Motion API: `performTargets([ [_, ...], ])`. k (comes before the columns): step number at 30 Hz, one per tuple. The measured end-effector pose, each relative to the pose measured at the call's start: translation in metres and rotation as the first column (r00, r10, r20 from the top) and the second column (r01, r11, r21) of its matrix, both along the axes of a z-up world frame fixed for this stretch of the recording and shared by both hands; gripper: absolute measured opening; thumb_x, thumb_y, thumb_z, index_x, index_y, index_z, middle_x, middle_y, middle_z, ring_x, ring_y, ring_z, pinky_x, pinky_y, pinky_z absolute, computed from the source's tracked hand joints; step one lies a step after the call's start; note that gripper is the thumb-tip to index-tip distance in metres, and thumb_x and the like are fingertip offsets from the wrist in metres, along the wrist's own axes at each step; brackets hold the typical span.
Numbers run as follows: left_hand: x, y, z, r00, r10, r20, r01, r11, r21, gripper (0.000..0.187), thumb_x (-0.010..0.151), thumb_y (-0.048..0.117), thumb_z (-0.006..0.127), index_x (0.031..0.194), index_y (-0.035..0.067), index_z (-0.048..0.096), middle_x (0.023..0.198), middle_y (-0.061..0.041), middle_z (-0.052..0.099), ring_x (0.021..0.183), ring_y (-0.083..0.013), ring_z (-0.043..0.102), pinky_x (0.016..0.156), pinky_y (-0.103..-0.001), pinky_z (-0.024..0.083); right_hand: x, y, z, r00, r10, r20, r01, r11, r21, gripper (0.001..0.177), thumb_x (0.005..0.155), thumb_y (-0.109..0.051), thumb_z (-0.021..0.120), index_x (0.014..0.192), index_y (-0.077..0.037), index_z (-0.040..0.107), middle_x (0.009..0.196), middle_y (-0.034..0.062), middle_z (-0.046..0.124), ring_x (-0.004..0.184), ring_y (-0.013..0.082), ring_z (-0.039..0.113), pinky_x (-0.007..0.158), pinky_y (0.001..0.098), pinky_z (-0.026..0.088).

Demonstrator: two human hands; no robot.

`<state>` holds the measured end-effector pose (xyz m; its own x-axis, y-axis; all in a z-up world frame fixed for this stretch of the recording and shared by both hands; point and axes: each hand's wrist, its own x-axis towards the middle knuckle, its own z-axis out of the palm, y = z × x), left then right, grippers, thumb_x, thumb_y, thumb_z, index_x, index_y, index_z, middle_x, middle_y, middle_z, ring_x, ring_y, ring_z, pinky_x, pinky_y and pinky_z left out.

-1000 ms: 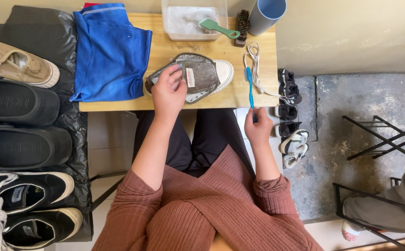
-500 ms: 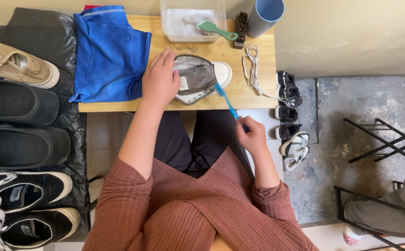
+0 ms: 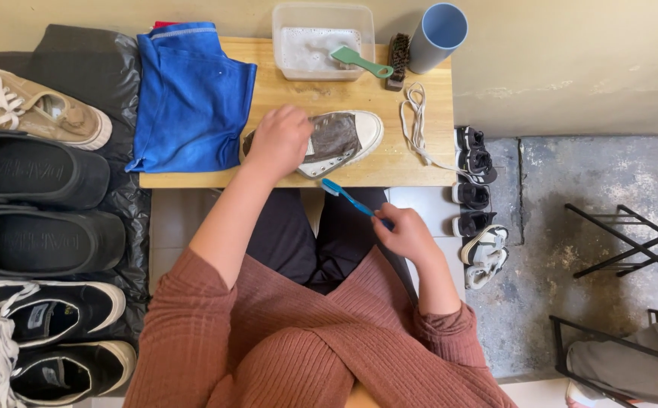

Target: The person cleans a shoe using a brush and soapy water, scrubbing the inside and outside of the footwear.

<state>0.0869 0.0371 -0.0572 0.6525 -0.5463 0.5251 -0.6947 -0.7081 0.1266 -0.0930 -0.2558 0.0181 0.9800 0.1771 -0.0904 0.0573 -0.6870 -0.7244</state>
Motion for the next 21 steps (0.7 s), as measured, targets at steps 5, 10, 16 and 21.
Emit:
performTargets([
  [5,-0.033,0.008,0.005,0.989,0.01,-0.145,-0.004,0.999,0.04,0.011,0.094,0.017,0.063,0.093,0.011,0.072,0.104,-0.004,0.067,0.114,-0.0219,0.062,0.096,-0.038,0.046,0.013,0.007,-0.032,1.0,-0.008,0.024,0.005,0.993,0.114,0.012,0.09,-0.012,0.071,0.092,0.0,0.071,0.086,0.0238,0.077,0.082,0.0437,0.075,0.068,0.0475,0.059],
  [10,-0.052,0.018,0.072,0.901,-0.01,-0.433,0.021,1.0,0.02,0.034,0.099,0.027,0.064,0.12,0.002,0.074,0.127,-0.017,0.072,0.133,-0.0291,0.058,0.112,-0.045,0.042,0.023,0.006,-0.029,1.0,-0.01,0.026,0.007,0.993,0.117,0.013,0.092,-0.013,0.073,0.095,0.0,0.073,0.093,0.0243,0.078,0.091,0.0422,0.076,0.077,0.0483,0.06],
  [16,-0.05,0.026,0.055,0.936,-0.042,-0.349,0.025,0.998,-0.051,0.033,0.089,0.036,0.078,0.103,0.006,0.077,0.124,-0.01,0.074,0.13,-0.0269,0.06,0.114,-0.047,0.041,0.033,0.008,-0.037,0.99,-0.019,0.142,0.003,0.993,0.116,0.012,0.09,-0.014,0.075,0.093,-0.003,0.073,0.081,0.0201,0.076,0.076,0.0411,0.074,0.065,0.0441,0.058],
  [21,-0.04,0.019,0.029,0.958,-0.011,-0.285,-0.054,0.974,-0.221,0.013,0.094,0.027,0.073,0.088,0.015,0.075,0.112,0.005,0.072,0.124,-0.0176,0.061,0.103,-0.04,0.047,0.039,-0.001,-0.048,0.972,-0.07,0.223,0.037,0.988,0.151,0.012,0.089,-0.018,0.077,0.091,-0.007,0.073,0.071,0.016,0.072,0.067,0.0316,0.072,0.058,0.0389,0.054],
])
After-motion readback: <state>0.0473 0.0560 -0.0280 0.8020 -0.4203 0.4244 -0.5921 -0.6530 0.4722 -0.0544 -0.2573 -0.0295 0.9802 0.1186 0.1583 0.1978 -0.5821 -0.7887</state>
